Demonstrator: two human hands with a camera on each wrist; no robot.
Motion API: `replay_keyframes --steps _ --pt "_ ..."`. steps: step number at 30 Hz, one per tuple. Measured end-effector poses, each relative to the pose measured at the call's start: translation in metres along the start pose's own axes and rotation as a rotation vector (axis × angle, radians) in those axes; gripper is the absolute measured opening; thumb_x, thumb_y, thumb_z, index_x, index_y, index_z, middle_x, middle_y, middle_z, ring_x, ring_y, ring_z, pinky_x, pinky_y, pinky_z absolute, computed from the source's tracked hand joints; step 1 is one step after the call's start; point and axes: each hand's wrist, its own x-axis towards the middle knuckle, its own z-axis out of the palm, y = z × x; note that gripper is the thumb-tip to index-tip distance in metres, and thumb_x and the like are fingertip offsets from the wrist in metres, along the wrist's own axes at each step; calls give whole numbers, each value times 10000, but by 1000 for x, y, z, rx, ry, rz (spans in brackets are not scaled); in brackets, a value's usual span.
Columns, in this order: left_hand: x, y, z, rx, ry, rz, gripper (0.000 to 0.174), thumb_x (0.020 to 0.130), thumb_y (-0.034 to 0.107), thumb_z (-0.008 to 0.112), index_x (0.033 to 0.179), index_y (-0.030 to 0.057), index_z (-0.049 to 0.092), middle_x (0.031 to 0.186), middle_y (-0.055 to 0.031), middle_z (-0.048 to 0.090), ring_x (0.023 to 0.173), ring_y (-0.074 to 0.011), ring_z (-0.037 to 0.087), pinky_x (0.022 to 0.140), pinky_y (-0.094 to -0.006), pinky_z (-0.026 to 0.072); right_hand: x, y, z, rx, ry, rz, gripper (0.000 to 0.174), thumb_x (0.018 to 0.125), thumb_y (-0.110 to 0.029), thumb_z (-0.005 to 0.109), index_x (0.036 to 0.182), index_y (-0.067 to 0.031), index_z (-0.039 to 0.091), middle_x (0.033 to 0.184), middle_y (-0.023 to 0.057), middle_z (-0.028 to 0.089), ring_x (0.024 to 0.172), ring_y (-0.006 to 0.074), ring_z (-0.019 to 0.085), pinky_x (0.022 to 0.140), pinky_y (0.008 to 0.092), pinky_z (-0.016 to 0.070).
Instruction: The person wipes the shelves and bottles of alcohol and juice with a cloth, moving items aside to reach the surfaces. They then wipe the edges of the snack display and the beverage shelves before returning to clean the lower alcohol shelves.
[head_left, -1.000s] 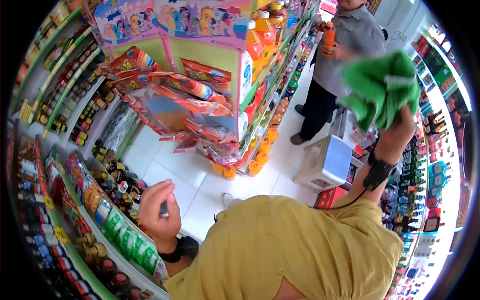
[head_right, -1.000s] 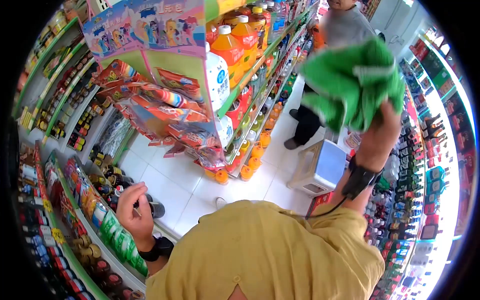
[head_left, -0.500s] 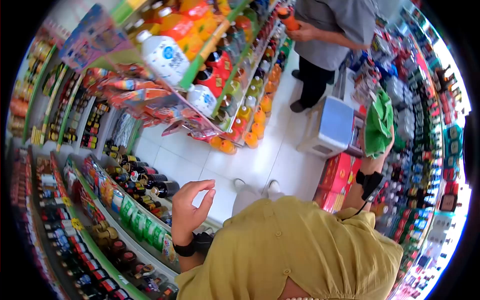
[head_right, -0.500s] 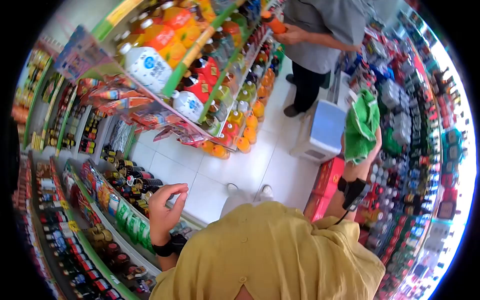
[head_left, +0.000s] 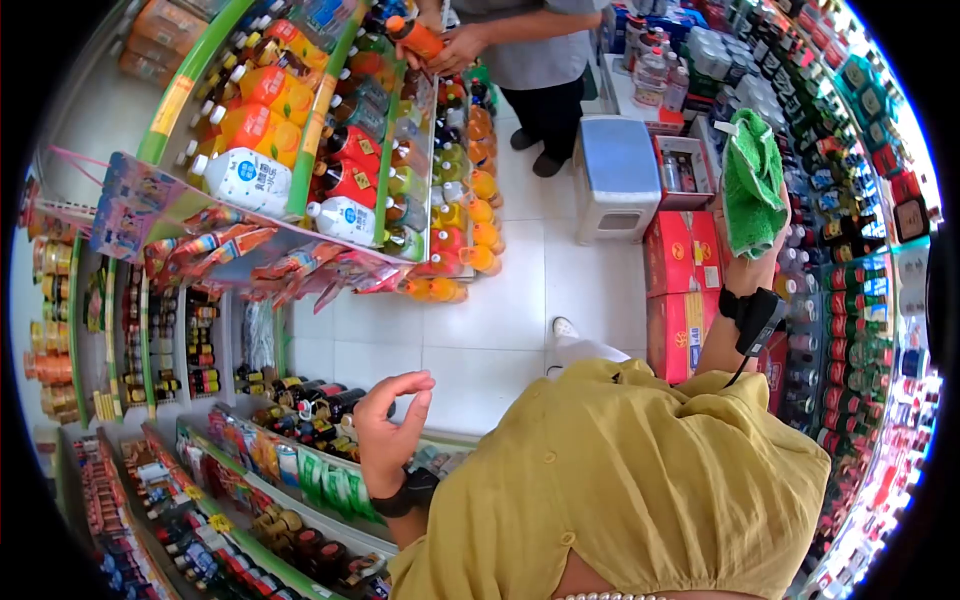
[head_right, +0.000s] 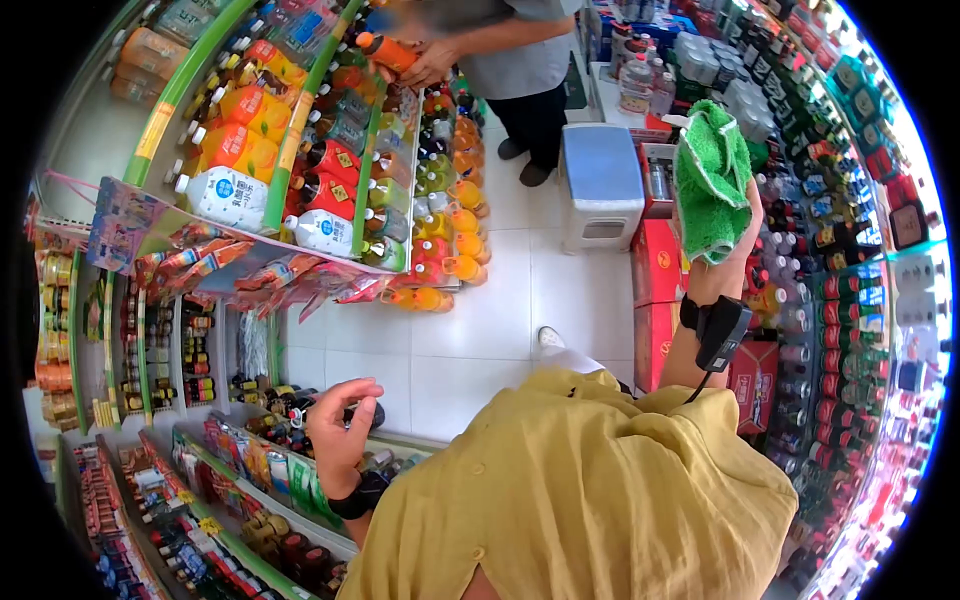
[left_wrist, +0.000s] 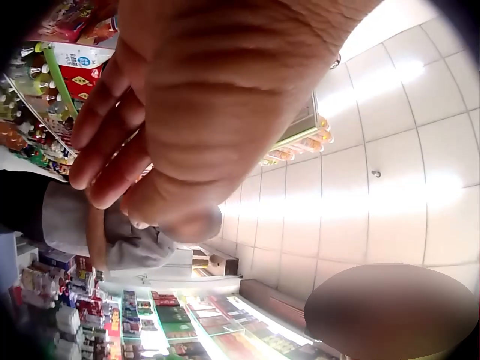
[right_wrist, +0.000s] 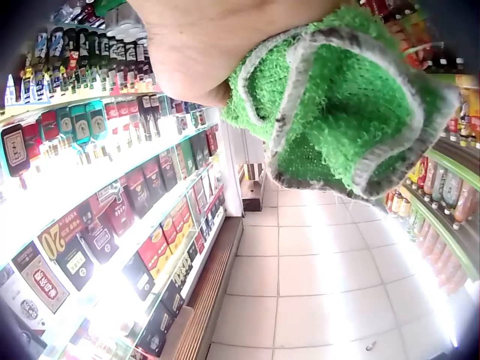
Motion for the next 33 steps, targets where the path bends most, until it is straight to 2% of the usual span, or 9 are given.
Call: replay_keyframes --steps 4,9,11,13,20,25,28,30,33 --pt "-14 -18 12 -102 -54 5 193 796 -7 659 989 -24 660 885 -119 698 812 -172 662 768 -285 510 -13 -24 -1 -73 100 -79 333 979 -255 388 1089 -26 603 996 137 670 824 268 663 715 382 570" --pt "-11 -21 39 -153 -134 24 195 804 7 665 998 -11 664 900 -110 700 823 -165 663 779 -280 511 -34 -58 27 -158 63 29 327 981 -268 400 1051 -29 612 970 107 674 795 220 667 711 334 561" --pt "-9 -12 45 -137 -155 52 196 802 13 673 997 -8 666 912 -107 702 832 -165 666 782 -278 513 -25 -66 3 -174 93 37 317 983 -274 407 1043 -38 610 948 93 672 778 201 660 694 319 554" --pt "-9 -1 45 -139 -150 65 190 803 13 673 992 -4 669 913 -106 703 834 -168 667 782 -280 515 -24 -61 25 -198 289 -71 365 981 -352 409 1072 -51 596 896 98 679 650 227 662 511 329 550" --pt "-6 27 61 -107 -86 74 122 821 -21 648 943 -27 652 883 -106 687 835 -168 655 779 -280 509 14 -69 18 -44 25 -13 332 987 -311 429 1109 -43 582 935 86 667 753 193 653 648 293 544" --pt "12 51 93 -174 -67 98 87 818 -33 648 904 -22 659 866 -98 685 810 -164 651 761 -271 504 39 -94 -2 -199 162 -103 286 1003 -252 402 1127 -56 570 951 84 658 708 178 646 589 290 546" --pt "25 59 113 -209 -60 83 79 806 -6 672 884 -3 685 851 -83 698 778 -149 650 727 -257 497 43 -112 -30 -175 111 -101 301 1000 -253 410 1179 -47 539 971 75 652 714 176 647 565 289 543" --pt "36 61 127 -213 -92 91 77 810 -9 668 885 -4 684 849 -82 697 780 -146 650 729 -256 497 48 -123 -39 -194 254 -103 311 997 -249 413 1202 -45 527 993 73 648 735 177 647 579 286 545" --pt "58 72 154 -260 -161 92 81 823 -8 655 900 -8 681 837 -72 695 790 -137 652 737 -256 498 54 -150 -60 -234 157 -200 305 1003 -250 399 1168 -40 546 1038 69 645 802 172 649 619 290 551"
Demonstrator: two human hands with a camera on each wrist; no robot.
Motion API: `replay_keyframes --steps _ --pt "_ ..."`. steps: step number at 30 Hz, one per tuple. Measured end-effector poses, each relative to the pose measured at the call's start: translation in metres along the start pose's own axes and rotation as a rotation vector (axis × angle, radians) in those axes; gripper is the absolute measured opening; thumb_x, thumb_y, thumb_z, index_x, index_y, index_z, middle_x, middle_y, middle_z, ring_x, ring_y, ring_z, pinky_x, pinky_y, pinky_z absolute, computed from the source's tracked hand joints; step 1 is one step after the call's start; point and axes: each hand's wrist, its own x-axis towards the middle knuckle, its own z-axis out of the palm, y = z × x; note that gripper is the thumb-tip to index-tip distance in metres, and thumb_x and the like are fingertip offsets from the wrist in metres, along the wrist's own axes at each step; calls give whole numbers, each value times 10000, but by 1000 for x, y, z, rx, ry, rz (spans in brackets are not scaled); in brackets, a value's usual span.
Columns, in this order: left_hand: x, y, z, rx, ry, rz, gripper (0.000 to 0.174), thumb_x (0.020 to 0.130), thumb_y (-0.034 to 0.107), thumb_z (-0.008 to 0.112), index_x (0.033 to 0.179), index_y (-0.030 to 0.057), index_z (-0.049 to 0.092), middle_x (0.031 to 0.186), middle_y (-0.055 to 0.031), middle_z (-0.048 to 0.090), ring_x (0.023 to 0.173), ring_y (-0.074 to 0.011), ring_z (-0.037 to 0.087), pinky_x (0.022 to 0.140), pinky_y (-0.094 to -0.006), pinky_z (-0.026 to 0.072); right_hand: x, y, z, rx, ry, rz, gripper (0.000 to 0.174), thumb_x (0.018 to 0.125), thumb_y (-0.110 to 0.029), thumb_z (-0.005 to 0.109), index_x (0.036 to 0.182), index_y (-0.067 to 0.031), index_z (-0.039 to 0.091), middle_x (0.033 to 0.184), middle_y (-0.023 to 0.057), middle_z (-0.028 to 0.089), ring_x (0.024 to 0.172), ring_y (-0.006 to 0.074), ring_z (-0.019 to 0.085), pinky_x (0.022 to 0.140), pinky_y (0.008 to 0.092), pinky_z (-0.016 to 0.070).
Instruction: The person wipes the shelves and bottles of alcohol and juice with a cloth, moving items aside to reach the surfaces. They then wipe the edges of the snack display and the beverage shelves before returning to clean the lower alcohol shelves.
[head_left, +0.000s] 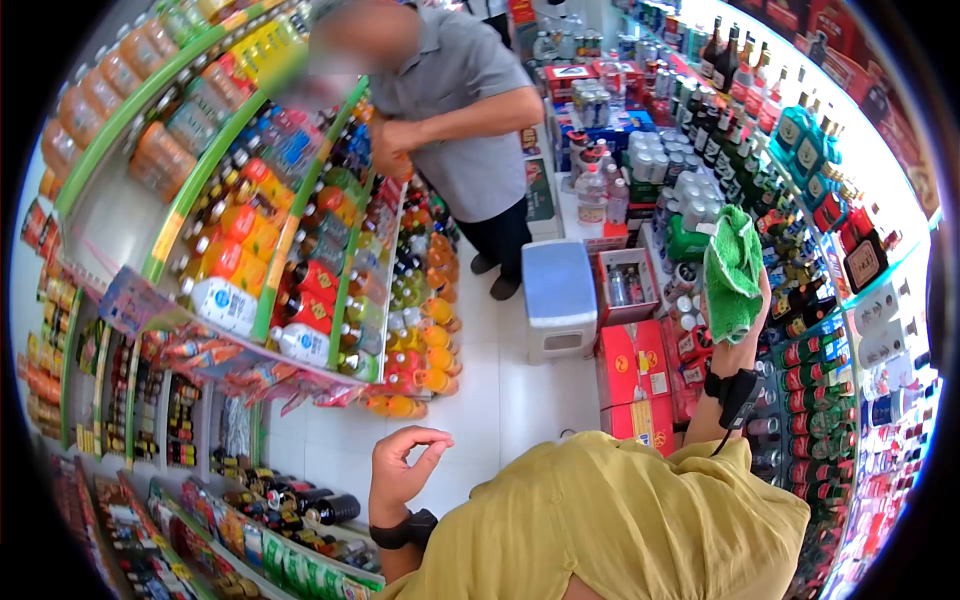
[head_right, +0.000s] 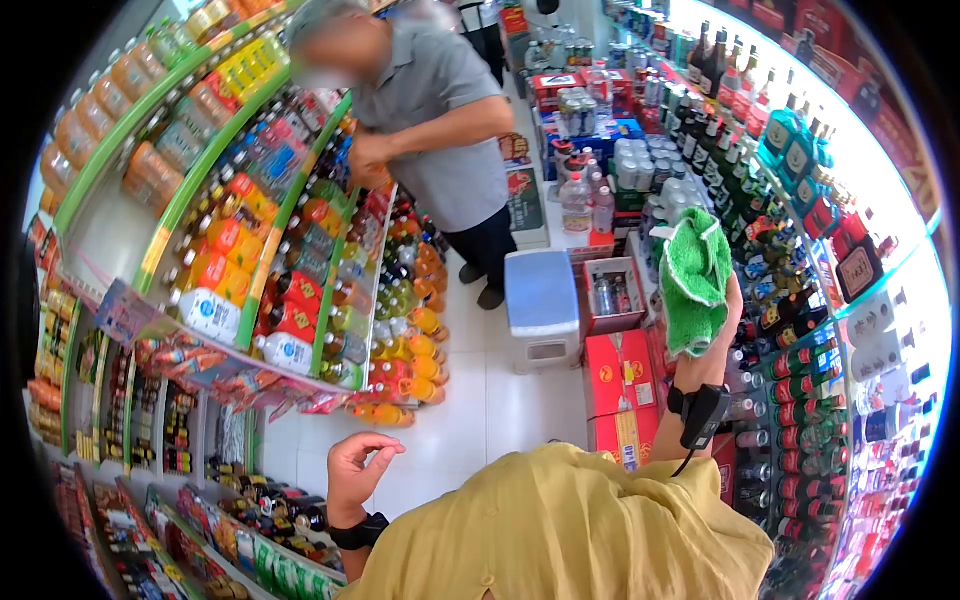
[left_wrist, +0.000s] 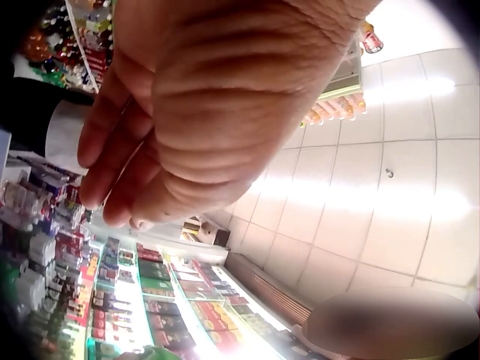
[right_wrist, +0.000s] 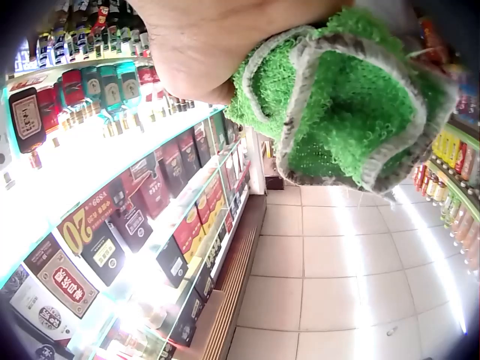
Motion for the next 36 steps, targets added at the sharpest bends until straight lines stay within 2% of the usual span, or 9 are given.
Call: replay_keyframes --steps 7,9,13,17,21,26,27,29,36 --pt "68 -6 61 -372 -238 -42 122 882 15 596 992 -29 627 848 -86 657 780 -168 642 751 -302 518 5 -54 -63 -15 258 -107 351 965 -381 464 1077 -83 611 949 52 686 778 197 669 641 307 558" --pt "85 -25 76 -518 -298 -31 122 906 30 565 1004 -28 608 825 -80 635 766 -177 631 751 -322 525 -2 -68 -82 148 223 -41 361 966 -367 457 1087 -66 615 975 78 687 812 213 672 681 325 562" --pt "100 -36 116 -803 -362 -292 149 921 59 497 994 -20 600 662 -20 493 637 -159 533 656 -298 459 -14 -81 -114 246 201 -89 346 967 -245 390 1066 8 604 1000 151 672 860 265 667 791 383 555" --pt "110 -45 142 -801 -523 -383 161 916 62 488 1000 -20 598 628 1 423 588 -134 471 609 -276 403 -37 -88 -131 375 282 7 381 948 -283 413 1114 8 593 1047 171 662 917 297 656 841 427 536" --pt "116 -41 164 -673 -632 -453 155 917 62 502 1005 -24 596 628 5 417 586 -120 460 602 -267 398 -65 -101 -148 399 168 9 389 948 -276 393 1119 19 580 1032 180 658 890 309 662 790 424 565" --pt "120 -25 199 -623 -756 -396 142 915 56 526 1008 -25 597 634 6 431 589 -114 459 594 -252 396 -90 -114 -173 331 347 -131 366 956 -237 375 1110 21 582 1024 181 655 895 300 662 800 424 564" --pt "119 -22 202 -616 -777 -390 140 914 53 528 1008 -26 597 635 5 437 588 -113 459 591 -249 396 -95 -118 -161 158 475 -200 296 975 -170 399 1106 25 580 987 144 672 802 244 681 676 354 583" --pt "117 -20 202 -574 -803 -372 132 911 54 535 1002 -18 599 630 4 441 582 -113 458 589 -251 396 -107 -119 -173 100 484 -247 339 965 -189 369 1106 34 582 1030 177 653 891 293 663 798 424 562" --pt "102 -51 158 -562 -805 -398 146 903 64 570 1013 -28 596 629 -2 473 585 -105 463 587 -236 402 -161 -153 -167 -192 416 -581 302 964 -211 464 1147 7 566 1018 121 657 880 235 657 773 352 548"
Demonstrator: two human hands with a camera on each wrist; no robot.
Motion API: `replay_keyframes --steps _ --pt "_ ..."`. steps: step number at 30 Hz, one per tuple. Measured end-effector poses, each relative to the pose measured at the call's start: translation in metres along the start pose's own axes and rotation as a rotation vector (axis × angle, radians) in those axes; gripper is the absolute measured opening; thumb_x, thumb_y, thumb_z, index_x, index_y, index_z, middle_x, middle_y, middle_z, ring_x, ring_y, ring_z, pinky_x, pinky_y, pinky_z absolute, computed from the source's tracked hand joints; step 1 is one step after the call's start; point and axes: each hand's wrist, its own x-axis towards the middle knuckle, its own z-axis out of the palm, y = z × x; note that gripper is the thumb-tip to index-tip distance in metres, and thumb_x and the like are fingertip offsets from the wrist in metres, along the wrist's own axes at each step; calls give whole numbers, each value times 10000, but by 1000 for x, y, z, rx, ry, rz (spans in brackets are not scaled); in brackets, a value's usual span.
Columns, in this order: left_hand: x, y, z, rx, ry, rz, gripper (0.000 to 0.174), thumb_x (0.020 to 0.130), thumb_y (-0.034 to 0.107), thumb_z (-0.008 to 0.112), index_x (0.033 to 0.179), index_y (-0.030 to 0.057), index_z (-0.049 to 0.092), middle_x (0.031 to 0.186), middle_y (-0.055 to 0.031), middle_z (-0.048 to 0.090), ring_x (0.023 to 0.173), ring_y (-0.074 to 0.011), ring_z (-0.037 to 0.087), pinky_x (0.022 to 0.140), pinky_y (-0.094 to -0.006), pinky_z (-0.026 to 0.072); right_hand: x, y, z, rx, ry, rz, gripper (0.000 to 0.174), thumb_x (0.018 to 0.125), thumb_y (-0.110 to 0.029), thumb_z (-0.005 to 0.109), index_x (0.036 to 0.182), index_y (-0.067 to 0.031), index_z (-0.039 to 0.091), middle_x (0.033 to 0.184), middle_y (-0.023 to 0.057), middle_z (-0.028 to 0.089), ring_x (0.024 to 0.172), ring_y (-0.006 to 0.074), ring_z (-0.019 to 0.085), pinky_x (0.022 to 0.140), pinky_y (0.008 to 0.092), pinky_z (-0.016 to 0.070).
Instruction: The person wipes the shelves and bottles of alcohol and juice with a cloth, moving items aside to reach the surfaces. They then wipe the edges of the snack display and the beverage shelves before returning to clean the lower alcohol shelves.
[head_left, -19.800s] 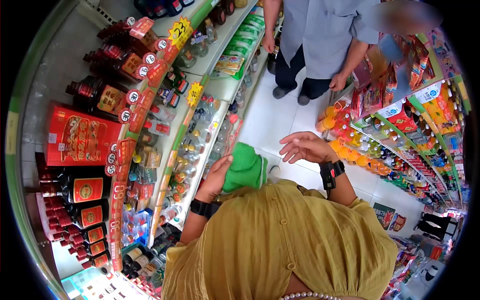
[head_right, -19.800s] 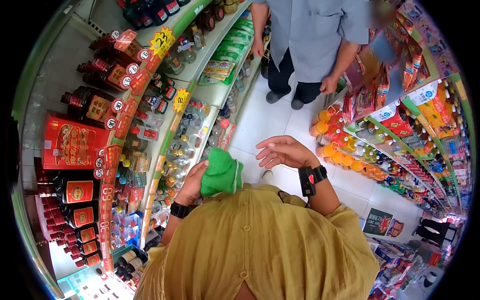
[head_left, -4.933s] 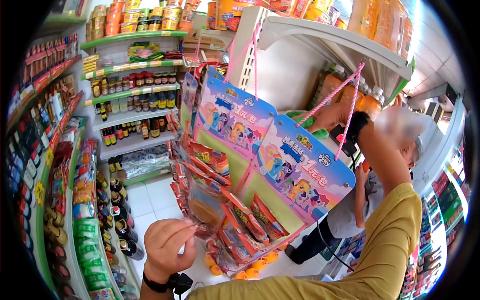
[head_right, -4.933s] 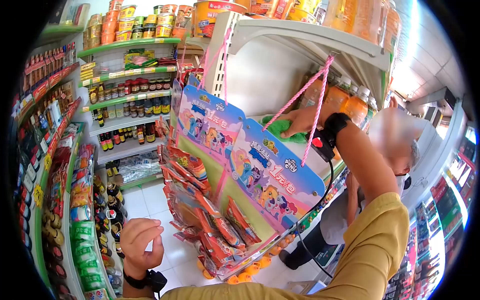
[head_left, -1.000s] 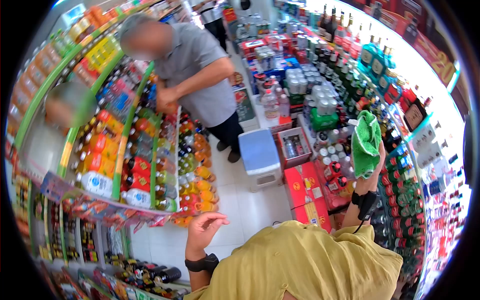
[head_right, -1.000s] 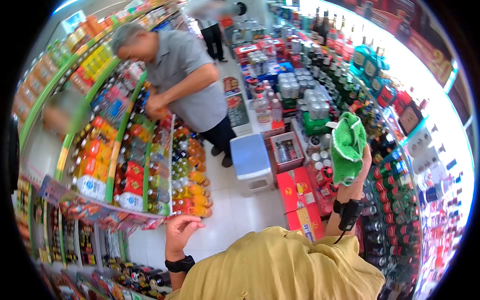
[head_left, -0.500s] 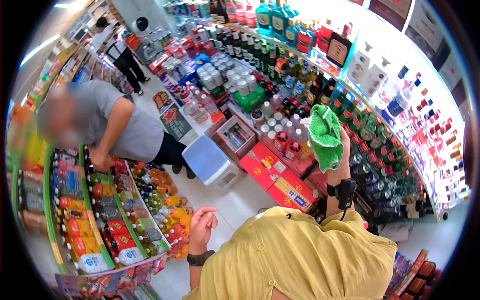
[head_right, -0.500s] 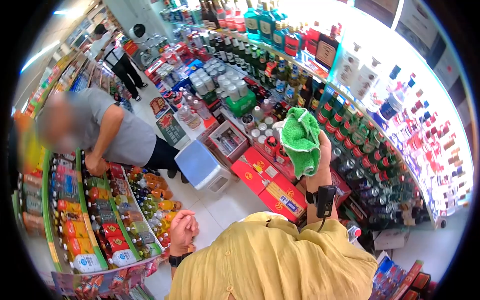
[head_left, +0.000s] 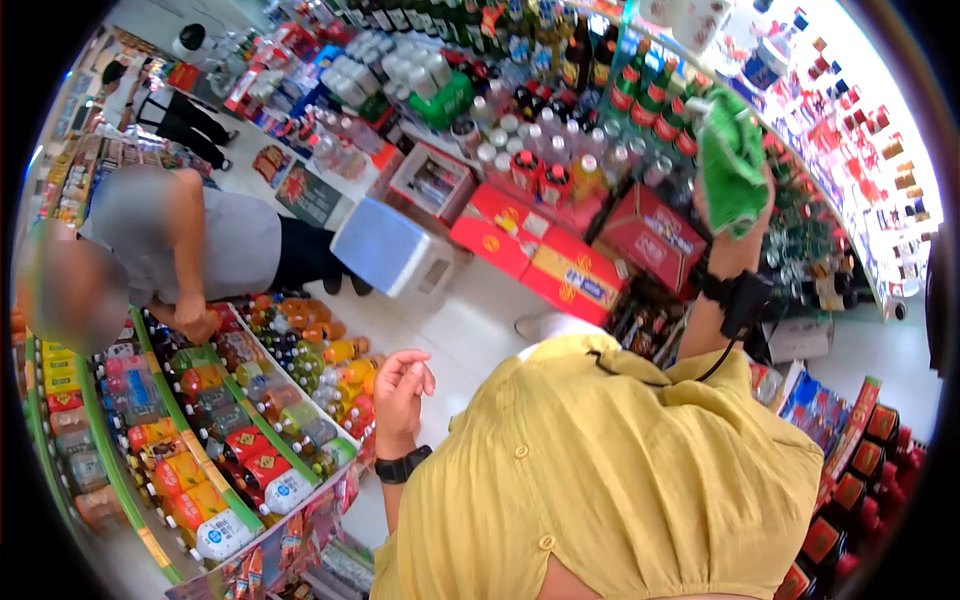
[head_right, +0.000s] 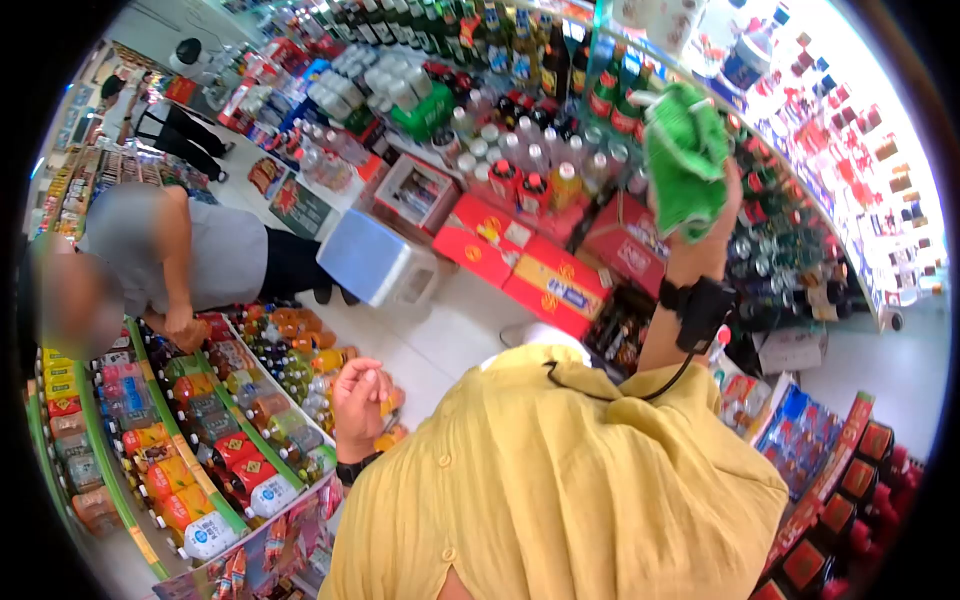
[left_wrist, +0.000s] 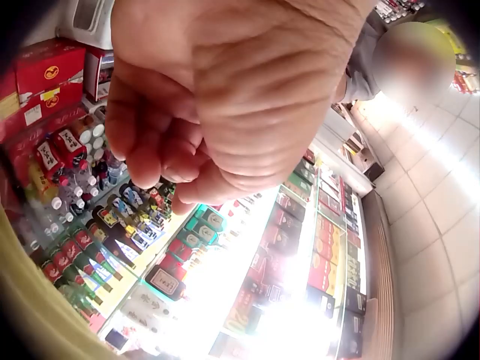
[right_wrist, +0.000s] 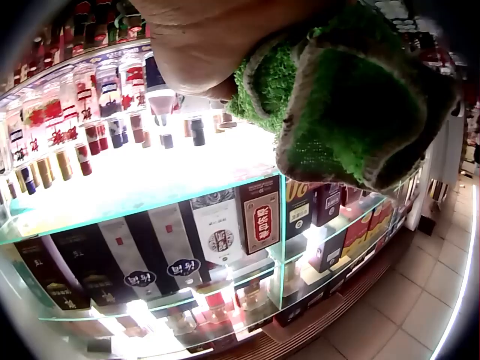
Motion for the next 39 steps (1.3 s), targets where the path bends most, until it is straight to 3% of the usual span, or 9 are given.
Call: replay_keyframes --steps 9,19,20,23,26,29,32,35,39 --pt "-29 -29 -15 74 -54 -75 95 910 85 572 950 0 581 625 -2 469 588 -103 449 593 -254 381 -65 -63 -45 -362 137 -135 302 949 -201 490 1166 2 544 1074 133 631 946 235 625 804 374 532" --pt "-39 -59 -15 124 -274 -168 104 909 114 592 885 14 610 686 2 573 639 -62 520 622 -203 410 -147 -115 -95 -1483 62 -296 315 933 -189 519 1188 -4 520 1136 146 603 1018 236 589 839 399 515" --pt "-38 -59 -14 129 -284 -169 108 909 118 593 881 15 609 686 2 572 639 -63 519 623 -204 411 -147 -122 -94 -1419 133 -259 319 908 -236 552 1135 -14 584 1098 144 634 987 270 612 845 390 509" --pt "-40 -57 -12 147 -295 -172 120 909 130 596 870 16 604 687 1 569 640 -66 517 625 -206 413 -143 -136 -95 44 320 141 317 967 -286 456 1139 -44 566 1046 112 612 901 239 591 753 390 514" --pt "-37 -55 -6 164 -293 -161 126 909 133 595 856 18 597 694 -1 569 640 -70 516 626 -208 412 -140 -129 -62 71 384 130 392 948 -385 464 1138 -64 587 1063 117 638 916 261 618 735 416 524" --pt "-31 -50 0 190 -272 -162 124 909 127 590 845 20 591 701 -4 570 642 -73 518 621 -209 408 -127 -127 -61 226 -68 264 345 949 -331 483 1148 -77 605 1083 89 659 989 239 620 867 427 496" --pt "-17 -40 18 200 -226 -142 124 914 118 573 835 23 584 698 -12 566 646 -77 520 617 -212 399 -91 -111 -84 -38 409 36 423 972 -348 352 1148 -51 596 1107 126 649 954 290 646 816 451 535" --pt "-3 -31 40 222 -243 -125 129 916 120 569 830 25 581 693 -14 561 642 -80 515 618 -213 397 -71 -107 -98 226 305 137 406 962 -338 377 1138 -49 602 1129 120 644 986 286 635 826 470 520" --pt "25 -32 72 238 -261 -116 137 923 122 567 832 21 578 688 -18 557 637 -83 509 610 -216 392 -43 -107 -96 232 506 142 365 947 -328 440 1158 -82 607 1142 105 640 1048 277 606 901 510 470"
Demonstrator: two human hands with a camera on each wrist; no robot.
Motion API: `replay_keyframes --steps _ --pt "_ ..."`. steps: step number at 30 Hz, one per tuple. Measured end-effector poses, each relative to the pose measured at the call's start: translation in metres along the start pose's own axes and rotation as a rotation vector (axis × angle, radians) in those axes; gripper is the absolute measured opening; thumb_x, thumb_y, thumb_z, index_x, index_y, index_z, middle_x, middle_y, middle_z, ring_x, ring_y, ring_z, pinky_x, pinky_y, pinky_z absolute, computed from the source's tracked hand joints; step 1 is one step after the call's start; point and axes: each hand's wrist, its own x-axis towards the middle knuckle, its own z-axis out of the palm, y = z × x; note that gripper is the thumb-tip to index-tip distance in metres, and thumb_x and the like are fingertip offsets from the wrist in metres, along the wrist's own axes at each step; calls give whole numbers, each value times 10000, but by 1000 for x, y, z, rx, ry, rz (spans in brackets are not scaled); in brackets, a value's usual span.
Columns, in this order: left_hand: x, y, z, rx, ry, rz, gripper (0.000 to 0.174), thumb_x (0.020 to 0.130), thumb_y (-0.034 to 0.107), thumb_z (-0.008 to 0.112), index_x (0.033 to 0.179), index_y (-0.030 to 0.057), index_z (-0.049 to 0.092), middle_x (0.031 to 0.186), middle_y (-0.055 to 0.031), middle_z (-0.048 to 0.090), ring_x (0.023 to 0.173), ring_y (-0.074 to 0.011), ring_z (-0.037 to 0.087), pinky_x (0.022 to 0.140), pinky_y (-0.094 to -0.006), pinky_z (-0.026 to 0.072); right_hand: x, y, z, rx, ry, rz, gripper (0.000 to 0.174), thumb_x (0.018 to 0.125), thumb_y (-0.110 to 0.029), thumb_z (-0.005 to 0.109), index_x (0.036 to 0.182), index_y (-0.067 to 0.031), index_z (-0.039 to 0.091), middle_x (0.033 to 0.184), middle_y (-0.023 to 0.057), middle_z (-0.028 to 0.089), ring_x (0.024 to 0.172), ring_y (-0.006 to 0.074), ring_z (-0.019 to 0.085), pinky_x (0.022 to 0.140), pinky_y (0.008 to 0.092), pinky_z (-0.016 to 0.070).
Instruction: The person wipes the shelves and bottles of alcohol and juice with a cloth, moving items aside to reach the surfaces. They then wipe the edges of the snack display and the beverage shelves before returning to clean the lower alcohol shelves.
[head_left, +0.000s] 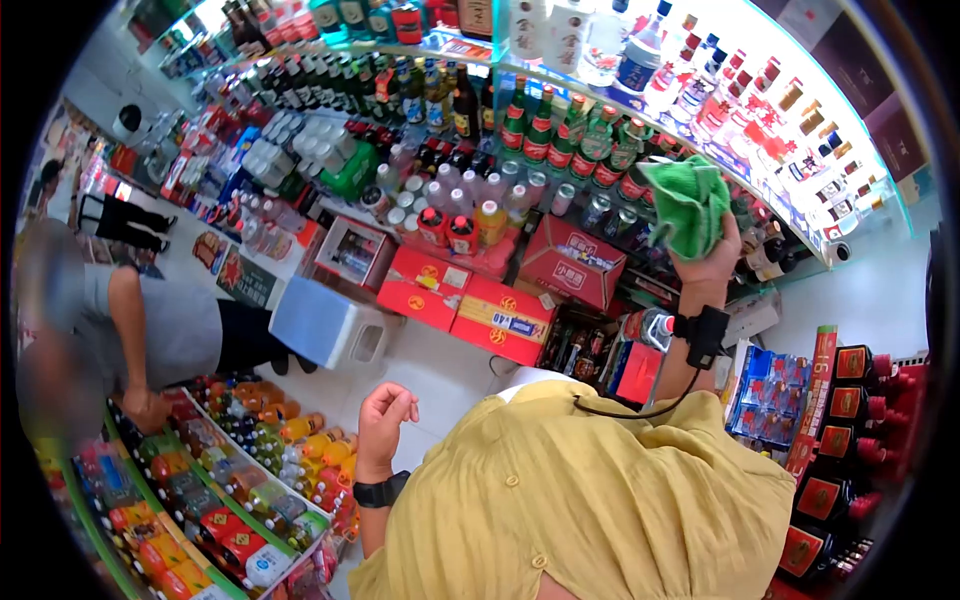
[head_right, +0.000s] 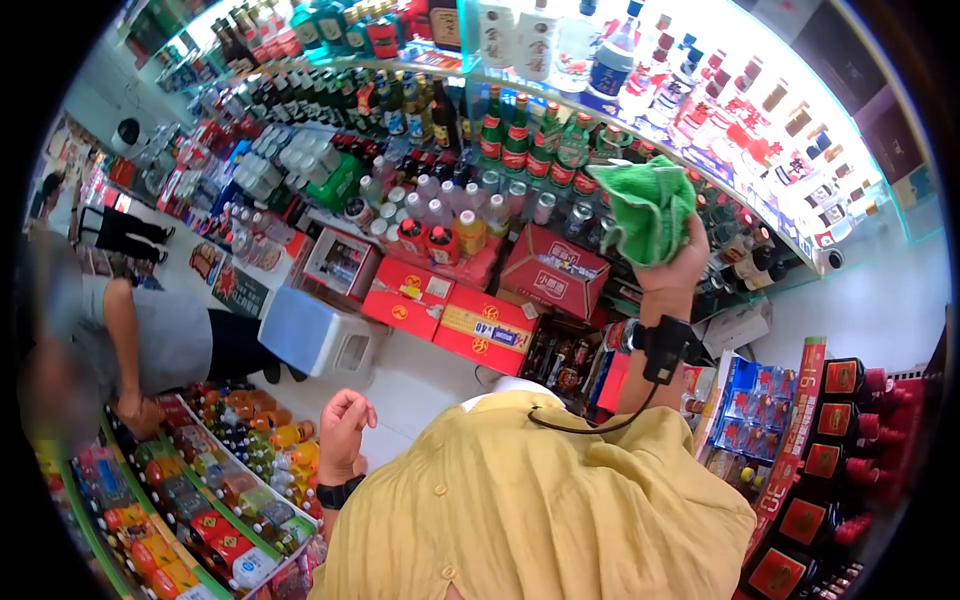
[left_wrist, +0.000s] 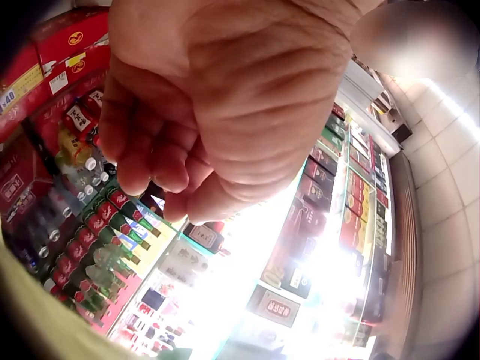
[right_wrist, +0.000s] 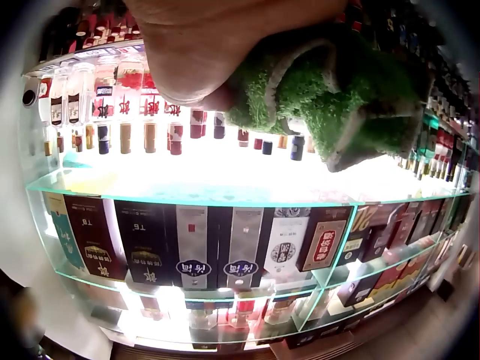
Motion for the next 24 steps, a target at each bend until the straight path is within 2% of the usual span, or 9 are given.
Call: replay_keyframes --steps 3,6,10,12,14,16,20,21,24 --pt "28 1 15 -7 -48 9 140 927 121 566 833 17 575 688 -20 557 636 -84 507 606 -213 388 28 3 -8 30 -32 -2 359 917 -311 528 1180 -78 602 1145 98 639 1059 286 601 945 498 455" --pt "52 8 38 19 -74 -12 135 927 118 569 846 11 577 691 -19 558 638 -82 508 606 -211 390 58 5 -27 84 25 51 288 907 -193 573 1167 -72 604 1113 79 651 1027 260 617 935 443 479" --pt "81 15 64 35 -79 -35 116 927 107 563 870 8 586 697 -17 560 641 -82 512 610 -213 397 105 -7 -49 -114 65 -28 227 888 -100 604 1110 -58 623 1056 53 663 959 227 634 875 400 509" --pt "92 21 79 76 -65 -51 109 925 105 564 886 7 592 701 -15 561 647 -81 519 615 -214 404 131 -18 -55 -368 126 -221 245 845 -41 657 1089 -34 638 1018 57 664 906 183 642 810 326 522" --pt "99 23 91 58 -82 -73 101 922 102 568 898 8 599 702 -10 563 652 -78 527 621 -214 410 153 -24 -49 -609 146 -430 262 842 -67 677 1093 -9 636 990 52 662 862 156 637 773 286 509" --pt "102 24 97 57 -93 -95 95 918 99 574 909 9 605 704 -6 566 655 -75 534 627 -214 417 185 -30 -57 -1045 133 -634 307 843 -120 695 1115 2 623 970 56 657 857 120 617 765 269 492" --pt "106 22 97 83 -87 -102 90 910 91 585 924 7 613 713 -4 576 650 -73 543 633 -212 428 227 -27 -56 -1763 186 -1112 360 819 -205 681 1141 -57 617 1021 136 667 911 291 648 803 379 499" --pt "105 23 96 91 -77 -99 91 911 92 585 925 6 613 714 -5 577 651 -74 543 635 -213 429 235 -23 -55 -1807 208 -1064 369 805 -226 658 1145 -92 611 1078 152 644 958 363 614 824 429 486" --pt "99 27 97 101 -25 -78 93 912 91 581 928 6 612 719 -9 580 656 -77 546 639 -215 433 254 1 -53 -1931 277 -774 365 800 -228 647 1144 -111 604 1117 150 628 989 341 609 841 425 484"
